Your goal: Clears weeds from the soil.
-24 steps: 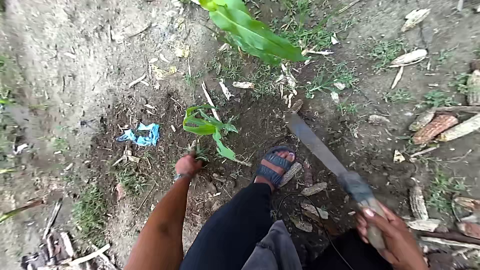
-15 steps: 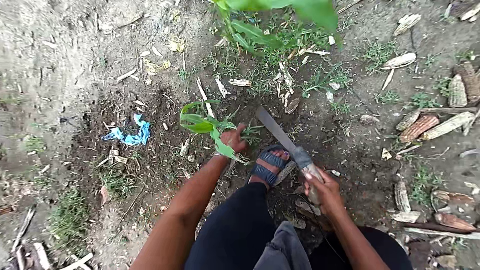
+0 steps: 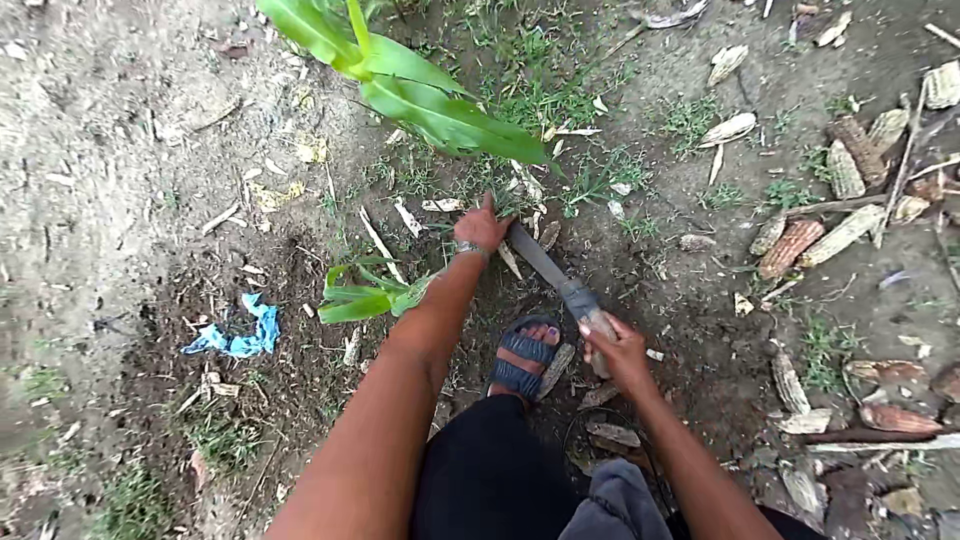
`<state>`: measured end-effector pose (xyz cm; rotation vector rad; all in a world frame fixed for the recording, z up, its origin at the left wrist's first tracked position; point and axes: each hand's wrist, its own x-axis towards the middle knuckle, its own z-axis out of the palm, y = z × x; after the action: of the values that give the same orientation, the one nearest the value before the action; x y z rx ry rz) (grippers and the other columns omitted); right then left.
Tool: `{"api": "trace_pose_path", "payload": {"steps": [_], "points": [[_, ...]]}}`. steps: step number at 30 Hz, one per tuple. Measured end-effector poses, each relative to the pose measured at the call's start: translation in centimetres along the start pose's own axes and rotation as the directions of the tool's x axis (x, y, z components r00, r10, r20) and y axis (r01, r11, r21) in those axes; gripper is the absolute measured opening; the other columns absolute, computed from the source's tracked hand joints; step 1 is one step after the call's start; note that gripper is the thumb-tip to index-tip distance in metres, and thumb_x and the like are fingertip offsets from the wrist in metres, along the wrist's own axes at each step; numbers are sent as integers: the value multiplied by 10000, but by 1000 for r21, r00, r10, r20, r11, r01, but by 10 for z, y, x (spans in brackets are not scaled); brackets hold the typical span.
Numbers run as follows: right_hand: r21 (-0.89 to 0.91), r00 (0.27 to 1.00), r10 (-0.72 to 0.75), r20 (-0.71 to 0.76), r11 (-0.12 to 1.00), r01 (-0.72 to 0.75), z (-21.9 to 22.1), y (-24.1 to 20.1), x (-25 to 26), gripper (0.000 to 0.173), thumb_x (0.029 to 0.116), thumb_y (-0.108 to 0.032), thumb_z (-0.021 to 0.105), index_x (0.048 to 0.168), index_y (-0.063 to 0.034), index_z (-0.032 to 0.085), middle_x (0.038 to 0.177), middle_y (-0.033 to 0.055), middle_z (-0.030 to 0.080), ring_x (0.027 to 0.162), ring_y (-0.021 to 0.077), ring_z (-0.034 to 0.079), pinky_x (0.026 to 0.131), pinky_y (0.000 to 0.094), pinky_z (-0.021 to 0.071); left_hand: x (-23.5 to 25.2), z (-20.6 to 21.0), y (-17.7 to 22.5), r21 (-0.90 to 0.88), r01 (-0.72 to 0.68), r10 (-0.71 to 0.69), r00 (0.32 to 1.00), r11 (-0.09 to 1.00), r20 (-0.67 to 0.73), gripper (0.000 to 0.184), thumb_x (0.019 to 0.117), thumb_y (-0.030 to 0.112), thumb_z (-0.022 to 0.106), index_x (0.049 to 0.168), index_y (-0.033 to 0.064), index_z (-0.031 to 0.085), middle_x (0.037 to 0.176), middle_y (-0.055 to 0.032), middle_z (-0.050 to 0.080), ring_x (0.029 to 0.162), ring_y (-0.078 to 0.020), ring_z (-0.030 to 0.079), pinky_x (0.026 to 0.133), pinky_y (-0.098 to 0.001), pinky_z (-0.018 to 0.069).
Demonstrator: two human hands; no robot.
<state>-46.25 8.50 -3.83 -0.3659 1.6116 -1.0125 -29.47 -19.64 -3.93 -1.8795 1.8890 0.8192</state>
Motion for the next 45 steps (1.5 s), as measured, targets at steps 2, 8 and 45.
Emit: {"api": "trace_pose_path", "payload": {"steps": [2,8,45], "points": [[-309,983,-181,36,933,183,-10,-15,-12,608,853,-157,797,1382,55,583,1087,136,737,796,150,720,720,323,620,5,2,-1,28,14,-14,1000,1000,-7,809,1018,598,536,1651,173,266,1274,-291,671,1138,-504,670,927,-706,515],[-492,970,-222,100,836,242,-89,-27,-60,613,824,-267,795,1349,8,640,1124,126,746,850,160,729,768,360,617,1,4,-11,140,-32,20,996,990,86,551,1041,480,534,1397,65,604,1264,-295,675,1197,-503,642,949,-724,492],[278,959,262,-105,934,-224,-83,-12,-19,332,1021,-172,564,1305,0,564,647,68,605,455,153,573,383,306,499,10,3,5,183,-35,39,999,982,-18,389,992,313,605,1263,43,678,1230,-293,685,1159,-516,649,902,-730,496]]}}
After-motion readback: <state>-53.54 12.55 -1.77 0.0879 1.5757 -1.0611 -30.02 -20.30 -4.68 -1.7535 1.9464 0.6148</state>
